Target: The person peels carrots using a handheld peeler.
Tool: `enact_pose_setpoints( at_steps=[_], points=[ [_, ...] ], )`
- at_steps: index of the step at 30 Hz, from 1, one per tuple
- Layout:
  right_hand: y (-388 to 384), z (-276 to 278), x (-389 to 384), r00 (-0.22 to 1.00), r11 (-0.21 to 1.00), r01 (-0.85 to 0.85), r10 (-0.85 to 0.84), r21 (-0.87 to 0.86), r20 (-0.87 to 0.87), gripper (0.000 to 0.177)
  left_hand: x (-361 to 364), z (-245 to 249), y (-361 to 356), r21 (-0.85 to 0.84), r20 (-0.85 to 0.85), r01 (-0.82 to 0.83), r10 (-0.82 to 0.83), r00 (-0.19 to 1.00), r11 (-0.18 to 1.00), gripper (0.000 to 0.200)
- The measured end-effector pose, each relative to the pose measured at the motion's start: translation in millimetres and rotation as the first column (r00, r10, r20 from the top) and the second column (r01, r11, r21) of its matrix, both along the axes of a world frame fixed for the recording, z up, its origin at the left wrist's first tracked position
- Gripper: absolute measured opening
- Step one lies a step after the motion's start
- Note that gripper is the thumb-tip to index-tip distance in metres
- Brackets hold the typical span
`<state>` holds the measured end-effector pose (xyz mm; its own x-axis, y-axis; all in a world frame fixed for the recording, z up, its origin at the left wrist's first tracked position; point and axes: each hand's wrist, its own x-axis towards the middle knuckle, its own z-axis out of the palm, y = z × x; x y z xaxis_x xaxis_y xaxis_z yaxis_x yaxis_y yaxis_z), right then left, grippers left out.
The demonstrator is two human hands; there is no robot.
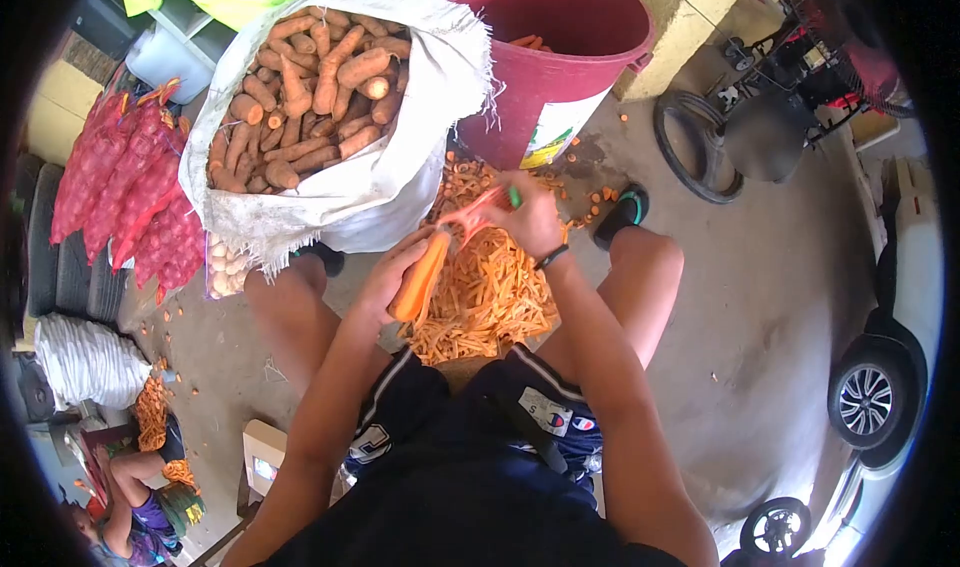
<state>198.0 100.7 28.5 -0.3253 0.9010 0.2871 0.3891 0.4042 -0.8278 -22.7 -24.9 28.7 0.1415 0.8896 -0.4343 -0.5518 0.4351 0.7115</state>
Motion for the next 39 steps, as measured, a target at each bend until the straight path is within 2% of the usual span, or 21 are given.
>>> enact_pose_setpoints(
  at_steps=[2,3,5,8,9,12,13,15,16,18,21,24,25,27,28,30,32,33,36,37,39],
  points=[
    [18,-6,14,0.992,0.988,0.119,-0.123,-0.099,-0.035,0.047,6,14,1,-0.039,0.006,0.004,-0.004,1.0,0.999,0.043],
    [22,-28,14,0.986,0.996,0.082,-0.084,-0.024,-0.145,0.045,0,2,3,0.004,0.099,0.032,-0.033,0.995,0.999,0.043],
    [-19,-4,-7,0.997,0.987,-0.047,0.056,0.156,-0.057,0.045,-19,-33,9,0.098,0.282,0.063,-0.089,0.955,0.993,0.043],
    [-32,15,-17,0.979,0.969,-0.202,0.205,0.141,-0.01,0.047,-4,-13,15,0.055,0.194,-0.029,0.018,0.981,0.998,0.043],
    [-41,11,-20,0.975,0.971,-0.22,0.221,0.089,-0.001,0.047,0,-19,9,0.037,0.011,-0.082,0.082,0.997,0.996,0.044],
    [2,-1,1,0.997,0.997,0.065,-0.064,0.037,-0.033,0.046,1,3,3,-0.004,-0.101,0.041,-0.041,0.994,0.999,0.043],
    [3,-6,6,0.997,0.997,0.059,-0.057,0.053,-0.049,0.045,8,10,4,-0.042,-0.114,-0.006,0.001,0.993,0.999,0.041],
    [9,-12,9,0.996,0.995,0.043,-0.035,0.095,-0.085,0.042,-4,-10,7,0.008,0.061,0.046,-0.047,0.997,0.999,0.04],
    [-10,3,0,0.994,0.998,-0.047,0.043,-0.043,-0.101,0.042,-10,-17,9,0.037,0.147,0.06,-0.065,0.987,0.998,0.04],
    [-48,21,-20,0.973,0.969,-0.218,0.225,0.117,-0.053,0.042,0,-15,12,0.004,0.063,-0.052,0.051,0.997,0.999,0.039],
    [-46,20,-20,0.971,0.971,-0.239,0.239,0.035,0.003,0.043,-2,-26,10,0.055,-0.014,-0.027,0.028,1.0,0.998,0.038],
    [-4,7,-2,0.999,0.998,0.038,-0.036,0.056,-0.021,0.042,5,5,2,-0.043,-0.076,0.001,-0.005,0.997,0.999,0.037],
    [-2,-2,2,0.998,0.997,0.047,-0.045,0.054,-0.041,0.042,7,9,1,-0.055,-0.114,-0.003,-0.003,0.993,0.998,0.037],
    [6,-14,7,0.995,0.996,0.06,-0.055,0.062,-0.084,0.041,3,-1,4,-0.017,0.003,-0.029,0.029,1.0,0.999,0.038],
    [-14,3,0,0.998,0.997,-0.023,0.019,-0.079,-0.056,0.04,-1,-9,8,0.003,0.062,-0.05,0.05,0.997,0.999,0.038],
    [-51,15,-18,0.971,0.974,-0.221,0.216,-0.042,-0.105,0.04,-3,-15,11,0.007,0.027,-0.085,0.084,0.996,0.996,0.039],
    [-49,21,-20,0.972,0.973,-0.23,0.23,0.015,-0.053,0.041,4,-8,11,0.016,0.081,-0.09,0.088,0.993,0.996,0.04],
    [-48,20,-19,0.972,0.972,-0.231,0.233,0.037,-0.031,0.041,3,-22,11,0.006,-0.011,-0.128,0.128,0.992,0.992,0.039],
    [0,-1,1,0.998,0.987,0.06,-0.06,0.147,-0.003,0.044,0,2,2,-0.031,-0.097,0.018,-0.02,0.995,0.999,0.038],
    [0,-7,4,0.998,0.99,0.062,-0.059,0.124,-0.026,0.044,4,3,4,-0.025,-0.107,-0.025,0.023,0.994,0.999,0.038],
    [4,-12,7,0.996,0.994,0.061,-0.054,0.091,-0.074,0.043,-2,-6,6,-0.012,0.037,-0.047,0.047,0.998,0.999,0.038]
  ],
)
